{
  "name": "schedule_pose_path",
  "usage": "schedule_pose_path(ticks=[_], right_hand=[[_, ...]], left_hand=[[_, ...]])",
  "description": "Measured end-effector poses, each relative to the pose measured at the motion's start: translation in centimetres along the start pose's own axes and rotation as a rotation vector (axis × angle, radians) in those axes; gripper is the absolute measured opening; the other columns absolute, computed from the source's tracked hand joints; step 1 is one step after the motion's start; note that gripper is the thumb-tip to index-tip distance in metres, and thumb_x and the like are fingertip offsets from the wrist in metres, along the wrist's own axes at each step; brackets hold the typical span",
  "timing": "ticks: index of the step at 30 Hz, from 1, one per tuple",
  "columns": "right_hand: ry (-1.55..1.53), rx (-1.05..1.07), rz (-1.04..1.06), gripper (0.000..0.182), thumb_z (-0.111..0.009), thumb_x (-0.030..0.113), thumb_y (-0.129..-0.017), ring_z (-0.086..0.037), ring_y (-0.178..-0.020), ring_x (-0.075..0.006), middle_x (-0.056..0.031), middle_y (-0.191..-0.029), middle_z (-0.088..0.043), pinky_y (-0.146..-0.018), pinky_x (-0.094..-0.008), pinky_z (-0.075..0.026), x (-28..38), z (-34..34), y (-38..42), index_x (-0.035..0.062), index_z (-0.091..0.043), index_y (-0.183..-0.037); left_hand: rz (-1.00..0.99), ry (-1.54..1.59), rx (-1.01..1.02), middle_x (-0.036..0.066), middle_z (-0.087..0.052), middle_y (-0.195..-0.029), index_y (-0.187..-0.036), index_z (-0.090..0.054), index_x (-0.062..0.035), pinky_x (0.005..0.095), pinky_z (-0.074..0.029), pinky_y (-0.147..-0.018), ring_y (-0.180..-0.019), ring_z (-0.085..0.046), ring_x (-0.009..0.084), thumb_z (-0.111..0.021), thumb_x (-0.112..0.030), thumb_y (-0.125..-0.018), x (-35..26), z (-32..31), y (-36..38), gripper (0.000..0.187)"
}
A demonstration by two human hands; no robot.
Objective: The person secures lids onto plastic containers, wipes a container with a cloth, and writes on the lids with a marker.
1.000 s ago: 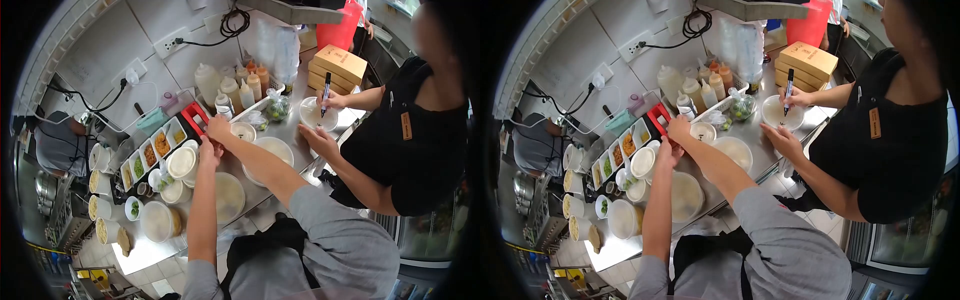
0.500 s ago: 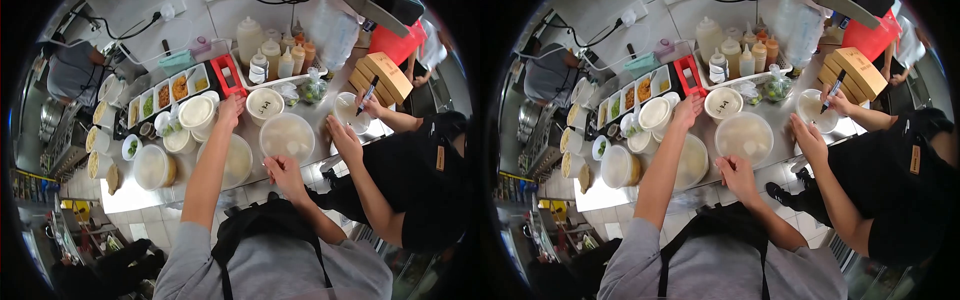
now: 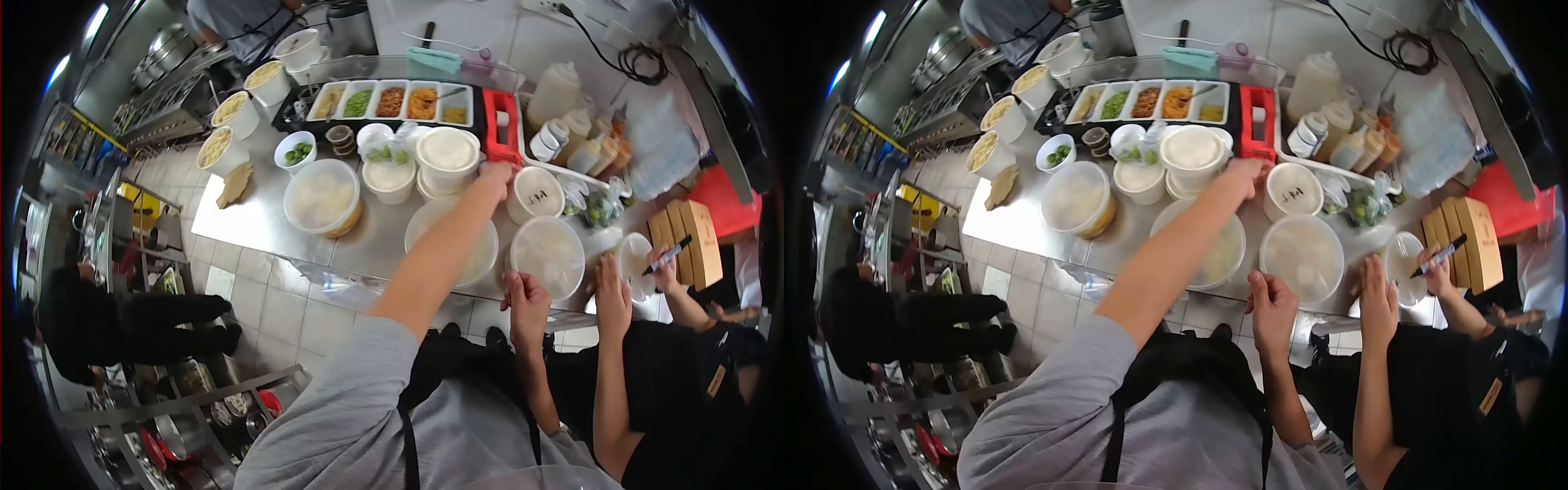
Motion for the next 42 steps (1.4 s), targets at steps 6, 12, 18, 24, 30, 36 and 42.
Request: schedule_pose_path(ticks=[6,12,18,24,30,36,42], right_hand=[[0.087,-0.039,0.016,0.024,-0.055,0.019,-0.084,-0.044,-0.047,-0.0063,-0.0003,-0.055,-0.049,-0.043,-0.0197,-0.034,1.7,-0.6,2.9,-0.0033,-0.058,-0.077],[0.218,0.416,-0.087,0.025,-0.060,0.023,-0.080,-0.045,-0.048,-0.0063,-0.0023,-0.056,-0.053,-0.046,-0.0229,-0.037,-0.1,-12.2,3.7,-0.0025,-0.060,-0.077],[0.201,0.469,0.167,0.030,-0.059,0.028,-0.080,-0.041,-0.046,-0.0098,-0.0050,-0.051,-0.049,-0.045,-0.0275,-0.033,-1.3,-24.9,-1.8,-0.0019,-0.062,-0.074],[0.270,0.475,0.097,0.033,-0.060,0.030,-0.080,-0.039,-0.046,-0.0095,-0.0038,-0.051,-0.048,-0.044,-0.0266,-0.032,-5.4,-27.1,-4.1,-0.0028,-0.060,-0.072],[0.165,0.436,-0.057,0.028,-0.058,0.025,-0.083,-0.042,-0.046,-0.0054,-0.0004,-0.058,-0.052,-0.041,-0.0207,-0.033,-8.4,-27.7,-4.3,-0.0030,-0.058,-0.077],[0.283,0.347,-0.041,0.023,-0.058,0.019,-0.080,-0.054,-0.045,-0.0141,-0.0068,-0.050,-0.055,-0.044,-0.0279,-0.042,-8.0,-26.8,-3.8,-0.0018,-0.057,-0.071],[0.244,0.570,0.060,0.019,-0.053,0.019,-0.079,-0.057,-0.054,-0.0136,-0.0046,-0.063,-0.060,-0.056,-0.0254,-0.046,6.4,-14.4,-3.3,0.0015,-0.060,-0.075]], left_hand=[[-0.571,-0.177,0.215,0.009,-0.063,-0.082,-0.074,-0.060,0.0000,0.0227,-0.045,-0.066,-0.076,-0.060,0.0127,-0.064,-0.009,-0.073,-4.0,-0.7,8.3,0.010],[-1.034,-0.275,0.183,0.010,-0.063,-0.092,-0.108,-0.052,0.0015,0.0245,-0.046,-0.076,-0.086,-0.058,0.0137,-0.060,-0.008,-0.078,-19.1,16.5,23.4,0.032],[-0.921,-0.345,-0.188,0.011,-0.063,-0.095,-0.108,-0.050,0.0036,0.0225,-0.043,-0.080,-0.089,-0.058,0.0122,-0.060,-0.009,-0.080,-23.3,33.7,15.6,0.032],[-0.543,-0.144,-0.070,0.009,-0.062,-0.095,-0.104,-0.052,0.0008,0.0252,-0.049,-0.073,-0.076,-0.060,0.0129,-0.056,-0.012,-0.083,-20.7,38.2,8.8,0.025],[-0.001,-0.138,0.268,0.010,-0.057,-0.105,-0.110,-0.050,-0.0030,0.0306,-0.051,-0.075,-0.088,-0.059,0.0161,-0.049,-0.014,-0.087,-16.4,39.2,5.0,0.026],[-0.171,-0.338,0.228,0.010,-0.055,-0.110,-0.124,-0.040,-0.0022,0.0332,-0.048,-0.081,-0.098,-0.054,0.0199,-0.051,-0.005,-0.083,-17.6,39.7,6.3,0.042],[-1.033,-0.654,-0.419,0.011,-0.055,-0.109,-0.116,-0.047,0.0014,0.0314,-0.040,-0.086,-0.101,-0.052,0.0191,-0.047,-0.015,-0.087,-21.3,38.0,17.5,0.033]])
Point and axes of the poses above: each hand's wrist, its own y-axis away from the middle knuckle, its own z-axis out of the back of the hand, x = y × z, the point moved 7 cm from there along -y, towards the middle knuckle
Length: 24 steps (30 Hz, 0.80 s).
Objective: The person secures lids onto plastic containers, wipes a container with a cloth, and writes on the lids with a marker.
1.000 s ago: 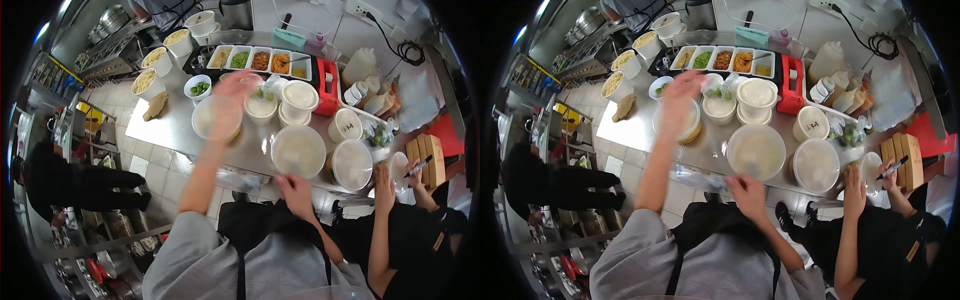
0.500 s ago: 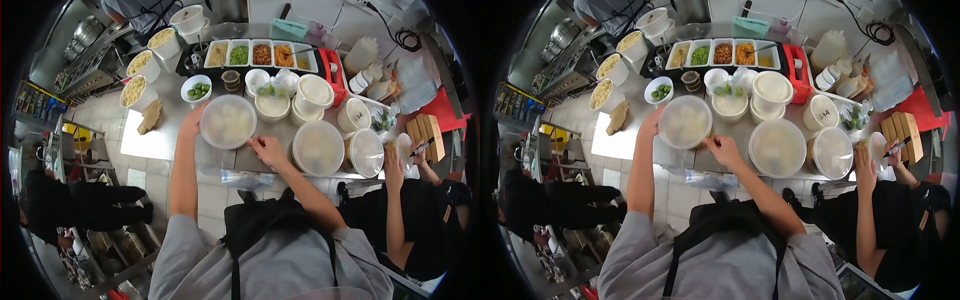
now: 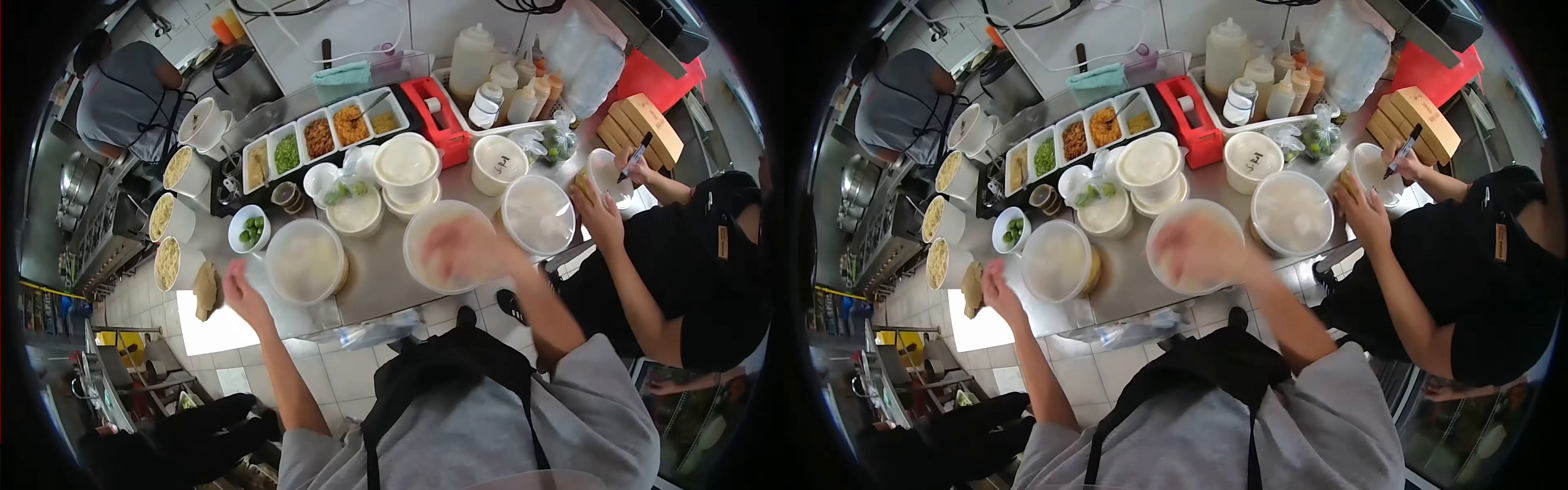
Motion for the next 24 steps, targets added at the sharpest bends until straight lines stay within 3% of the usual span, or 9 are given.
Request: schedule_pose_path(ticks=[2,3,4,7,10,14,17,20,24], right_hand=[[0.568,-0.656,-0.035,0.021,-0.051,0.021,-0.081,-0.061,-0.060,-0.0246,-0.0119,-0.070,-0.061,-0.058,-0.0353,-0.049,2.1,11.4,-2.0,0.0030,-0.060,-0.079],[0.795,-0.743,0.030,0.029,-0.049,0.029,-0.083,-0.060,-0.069,-0.0320,-0.0170,-0.081,-0.060,-0.064,-0.0400,-0.049,1.6,14.3,-4.5,0.0023,-0.060,-0.085],[0.898,-0.785,-0.023,0.031,-0.050,0.031,-0.083,-0.060,-0.074,-0.0329,-0.0178,-0.085,-0.060,-0.067,-0.0412,-0.048,-0.5,16.5,-7.7,0.0022,-0.060,-0.085],[0.994,-0.800,-0.077,0.032,-0.052,0.033,-0.081,-0.059,-0.082,-0.0335,-0.0187,-0.091,-0.060,-0.072,-0.0419,-0.047,-5.6,17.7,-12.3,0.0022,-0.062,-0.086],[0.881,-0.679,-0.104,0.032,-0.054,0.032,-0.080,-0.058,-0.086,-0.0333,-0.0197,-0.091,-0.060,-0.074,-0.0412,-0.047,-6.0,19.3,-14.3,0.0020,-0.063,-0.084],[0.557,-0.696,0.036,0.033,-0.053,0.030,-0.080,-0.058,-0.078,-0.0378,-0.0244,-0.079,-0.059,-0.070,-0.0424,-0.046,-5.6,18.4,-12.8,-0.0009,-0.062,-0.080],[0.326,-0.813,0.167,0.035,-0.051,0.029,-0.081,-0.056,-0.069,-0.0423,-0.0270,-0.069,-0.056,-0.059,-0.0439,-0.043,-3.7,17.2,-7.4,-0.0047,-0.058,-0.073],[-0.060,-0.662,0.092,0.032,-0.046,0.023,-0.088,-0.048,-0.053,-0.0077,-0.0029,-0.059,-0.051,-0.047,-0.0258,-0.039,-6.7,14.4,-0.3,-0.0007,-0.052,-0.068],[-0.263,-0.558,0.009,0.028,-0.047,0.022,-0.089,-0.046,-0.054,-0.0063,-0.0004,-0.061,-0.048,-0.050,-0.0212,-0.041,-6.5,11.0,7.9,0.0024,-0.050,-0.069]], left_hand=[[-0.301,-0.229,-0.042,0.014,-0.050,-0.118,-0.120,-0.045,-0.0018,0.0357,-0.034,-0.091,-0.112,-0.044,0.0247,-0.049,-0.019,-0.086,-5.4,-1.7,3.4,0.038],[-0.457,-0.399,0.025,0.016,-0.045,-0.123,-0.122,-0.044,-0.0040,0.0391,-0.030,-0.095,-0.118,-0.038,0.0282,-0.050,-0.023,-0.085,-8.1,-4.4,5.2,0.042],[-0.517,-0.734,0.172,0.017,-0.035,-0.131,-0.125,-0.041,-0.0079,0.0455,-0.020,-0.099,-0.126,-0.025,0.0325,-0.056,-0.030,-0.081,-9.4,-7.5,6.8,0.052],[-0.451,-0.971,0.204,0.017,-0.031,-0.134,-0.125,-0.041,-0.0102,0.0490,-0.015,-0.100,-0.126,-0.023,0.0339,-0.058,-0.038,-0.078,-7.1,-10.6,7.7,0.058],[-0.555,-0.767,0.097,0.017,-0.041,-0.127,-0.122,-0.045,-0.0076,0.0437,-0.025,-0.097,-0.121,-0.034,0.0316,-0.055,-0.038,-0.081,-15.1,-11.1,9.9,0.052],[0.025,0.294,0.713,0.011,-0.058,-0.105,-0.111,-0.051,0.0010,0.0286,-0.042,-0.082,-0.096,-0.055,0.0191,-0.043,-0.039,-0.089,-21.6,-23.1,15.6,0.047],[0.444,0.448,0.740,0.010,-0.058,-0.092,-0.104,-0.051,0.0014,0.0284,-0.044,-0.072,-0.087,-0.057,0.0181,-0.034,-0.045,-0.090,-15.8,-34.6,13.7,0.052],[0.642,0.415,0.625,0.008,-0.057,-0.084,-0.100,-0.050,-0.0010,0.0286,-0.044,-0.063,-0.078,-0.059,0.0186,-0.032,-0.046,-0.090,-13.0,-38.6,12.3,0.049],[0.682,0.271,0.511,0.004,-0.058,-0.078,-0.094,-0.052,-0.0037,0.0257,-0.042,-0.055,-0.065,-0.059,0.0154,-0.033,-0.041,-0.091,-10.7,-40.6,11.2,0.042]])
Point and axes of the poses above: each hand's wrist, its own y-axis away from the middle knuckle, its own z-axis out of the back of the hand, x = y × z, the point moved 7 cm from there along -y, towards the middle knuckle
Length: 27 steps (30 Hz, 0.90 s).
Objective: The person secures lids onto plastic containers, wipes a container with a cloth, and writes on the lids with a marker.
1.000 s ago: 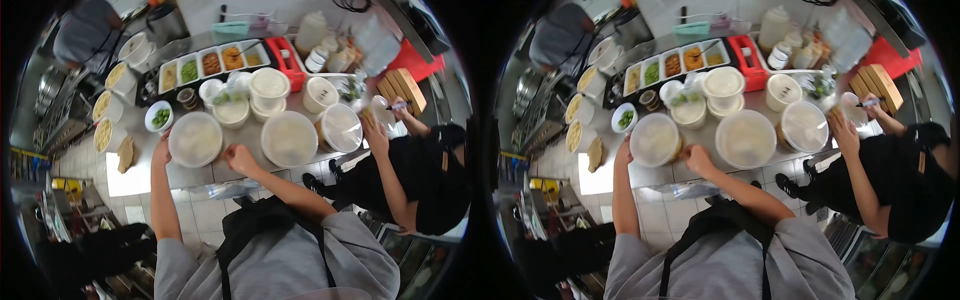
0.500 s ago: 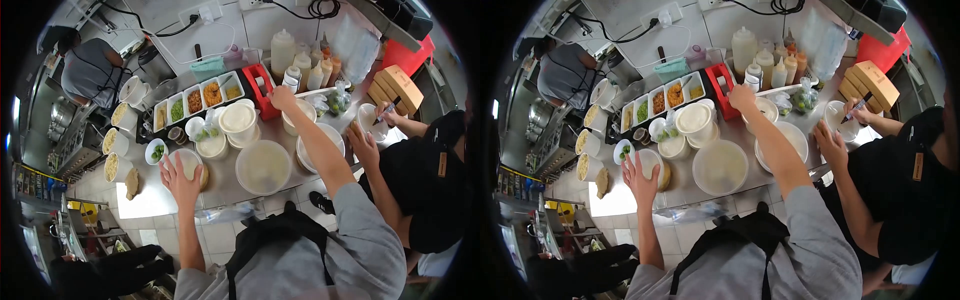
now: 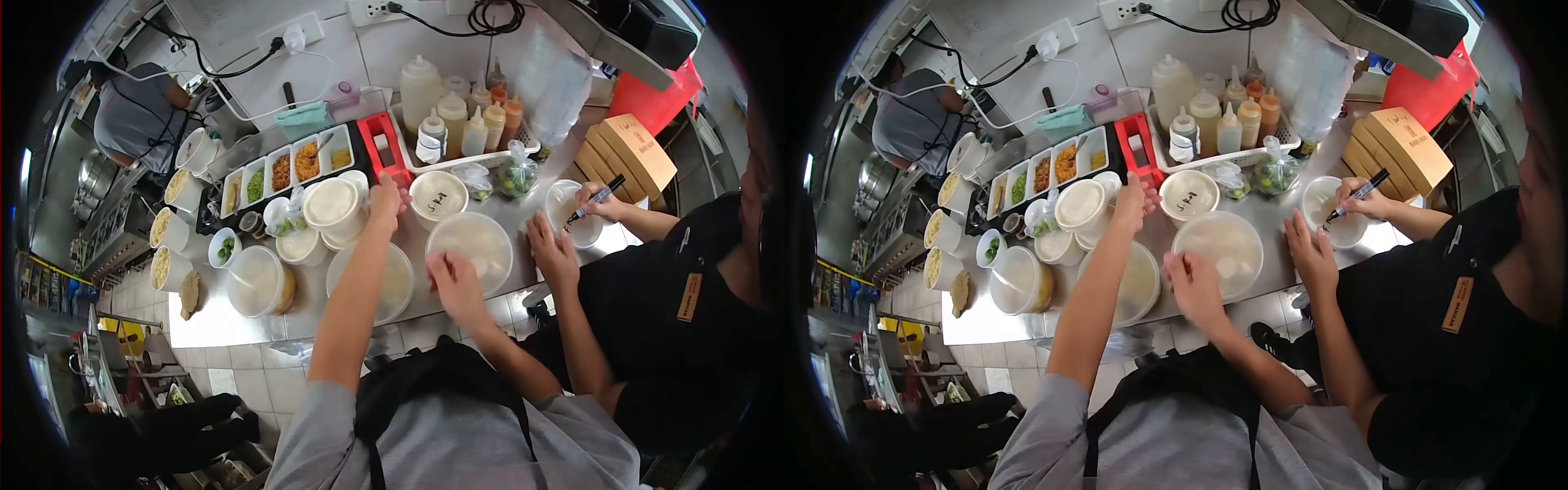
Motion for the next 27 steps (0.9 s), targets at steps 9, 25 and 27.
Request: schedule_pose_path(ticks=[9,25,27], right_hand=[[-0.271,0.030,-0.115,0.028,-0.048,0.026,-0.089,-0.046,-0.052,-0.0069,-0.0027,-0.065,-0.050,-0.048,-0.0213,-0.043,-3.6,0.2,4.1,0.0016,-0.049,-0.075],[-0.129,0.071,0.019,0.025,-0.046,0.022,-0.090,-0.046,-0.055,-0.0075,-0.0022,-0.063,-0.049,-0.052,-0.0214,-0.042,-1.6,0.6,5.6,0.0026,-0.049,-0.074],[0.008,0.151,0.118,0.026,-0.047,0.022,-0.089,-0.046,-0.056,-0.0079,-0.0020,-0.062,-0.049,-0.053,-0.0218,-0.041,0.8,-0.4,5.2,0.0024,-0.049,-0.073]], left_hand=[[0.225,0.297,0.096,0.000,-0.055,-0.066,-0.081,-0.057,-0.0084,0.0188,-0.037,-0.043,-0.053,-0.052,0.0102,-0.046,-0.012,-0.086,2.6,-1.1,-5.1,0.013],[-0.881,0.034,-0.031,0.006,-0.059,-0.084,-0.086,-0.057,-0.0019,0.0237,-0.044,-0.053,-0.061,-0.056,0.0112,-0.054,-0.008,-0.080,-6.3,0.2,5.6,0.010],[-1.066,0.198,-0.030,0.010,-0.057,-0.098,-0.098,-0.054,-0.0032,0.0257,-0.043,-0.076,-0.088,-0.055,0.0144,-0.053,-0.005,-0.080,-10.2,5.6,11.9,0.018]])
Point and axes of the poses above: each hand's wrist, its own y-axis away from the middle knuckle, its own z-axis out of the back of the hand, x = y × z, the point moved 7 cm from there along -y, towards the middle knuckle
